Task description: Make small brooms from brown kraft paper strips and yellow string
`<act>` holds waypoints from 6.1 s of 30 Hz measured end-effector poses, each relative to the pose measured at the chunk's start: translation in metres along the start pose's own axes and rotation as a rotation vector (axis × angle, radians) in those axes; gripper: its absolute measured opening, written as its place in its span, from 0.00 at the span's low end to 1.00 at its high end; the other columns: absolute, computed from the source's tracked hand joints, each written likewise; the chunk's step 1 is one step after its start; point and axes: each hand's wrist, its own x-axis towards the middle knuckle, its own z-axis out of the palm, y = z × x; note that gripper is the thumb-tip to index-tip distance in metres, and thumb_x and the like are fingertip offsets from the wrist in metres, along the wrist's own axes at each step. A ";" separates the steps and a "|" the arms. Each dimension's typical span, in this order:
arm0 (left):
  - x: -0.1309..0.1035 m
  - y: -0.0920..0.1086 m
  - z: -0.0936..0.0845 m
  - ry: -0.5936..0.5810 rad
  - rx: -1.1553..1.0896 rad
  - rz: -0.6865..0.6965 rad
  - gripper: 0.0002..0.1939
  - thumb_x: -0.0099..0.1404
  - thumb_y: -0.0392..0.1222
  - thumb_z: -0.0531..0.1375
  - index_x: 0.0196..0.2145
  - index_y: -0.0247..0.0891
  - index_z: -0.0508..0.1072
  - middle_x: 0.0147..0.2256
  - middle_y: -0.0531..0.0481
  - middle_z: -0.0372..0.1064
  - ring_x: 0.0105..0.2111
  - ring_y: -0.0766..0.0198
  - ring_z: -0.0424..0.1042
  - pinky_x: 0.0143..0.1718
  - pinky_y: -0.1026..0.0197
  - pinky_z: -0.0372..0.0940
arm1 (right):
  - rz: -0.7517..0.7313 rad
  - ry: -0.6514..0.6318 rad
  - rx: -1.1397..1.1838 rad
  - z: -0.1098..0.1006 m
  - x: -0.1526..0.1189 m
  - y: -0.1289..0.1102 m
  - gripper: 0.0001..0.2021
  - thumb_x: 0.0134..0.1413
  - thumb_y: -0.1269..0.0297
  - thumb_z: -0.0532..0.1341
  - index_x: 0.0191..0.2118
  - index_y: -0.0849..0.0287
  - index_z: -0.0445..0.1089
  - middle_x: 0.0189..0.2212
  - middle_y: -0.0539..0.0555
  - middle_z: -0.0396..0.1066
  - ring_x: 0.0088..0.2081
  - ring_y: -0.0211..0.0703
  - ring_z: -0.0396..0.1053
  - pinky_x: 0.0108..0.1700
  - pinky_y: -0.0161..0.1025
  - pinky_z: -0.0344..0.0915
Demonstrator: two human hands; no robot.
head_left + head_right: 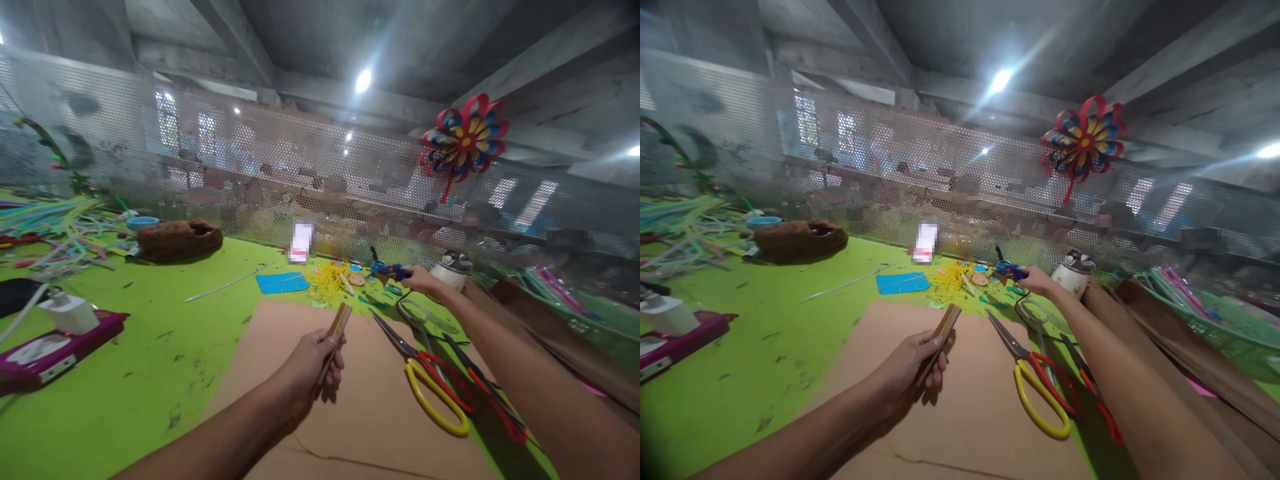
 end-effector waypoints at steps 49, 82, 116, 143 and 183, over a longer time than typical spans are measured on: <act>-0.004 0.001 0.009 0.129 0.075 -0.011 0.09 0.64 0.44 0.52 0.31 0.35 0.63 0.19 0.55 0.61 0.13 0.74 0.57 0.14 0.69 0.46 | -0.036 -0.028 0.544 0.087 -0.184 -0.109 0.23 0.57 0.45 0.51 0.23 0.58 0.66 0.20 0.50 0.66 0.23 0.41 0.62 0.26 0.36 0.58; -0.001 -0.008 0.007 0.112 0.056 0.001 0.11 0.63 0.46 0.53 0.34 0.35 0.64 0.20 0.56 0.61 0.13 0.75 0.57 0.13 0.70 0.43 | 0.017 0.135 0.664 0.093 -0.174 -0.100 0.23 0.57 0.45 0.52 0.21 0.58 0.63 0.19 0.48 0.62 0.25 0.40 0.59 0.30 0.36 0.53; 0.000 -0.006 0.005 0.112 0.059 -0.007 0.14 0.62 0.50 0.54 0.34 0.35 0.64 0.20 0.55 0.62 0.14 0.75 0.57 0.14 0.69 0.43 | -0.064 0.080 0.602 0.092 -0.176 -0.102 0.24 0.57 0.45 0.51 0.19 0.57 0.59 0.17 0.48 0.58 0.24 0.40 0.57 0.28 0.37 0.52; 0.000 -0.007 0.003 0.083 0.049 -0.004 0.14 0.62 0.50 0.54 0.36 0.35 0.64 0.20 0.55 0.62 0.13 0.75 0.55 0.13 0.69 0.44 | -0.015 0.164 0.624 0.091 -0.172 -0.106 0.24 0.58 0.46 0.50 0.17 0.57 0.57 0.16 0.47 0.55 0.23 0.39 0.56 0.28 0.37 0.51; -0.008 0.005 0.011 0.037 -0.031 -0.046 0.11 0.63 0.46 0.54 0.37 0.34 0.65 0.21 0.54 0.63 0.14 0.75 0.58 0.14 0.70 0.43 | -0.024 0.155 0.853 0.095 -0.168 -0.099 0.21 0.59 0.48 0.53 0.23 0.59 0.63 0.18 0.48 0.61 0.23 0.38 0.56 0.28 0.37 0.51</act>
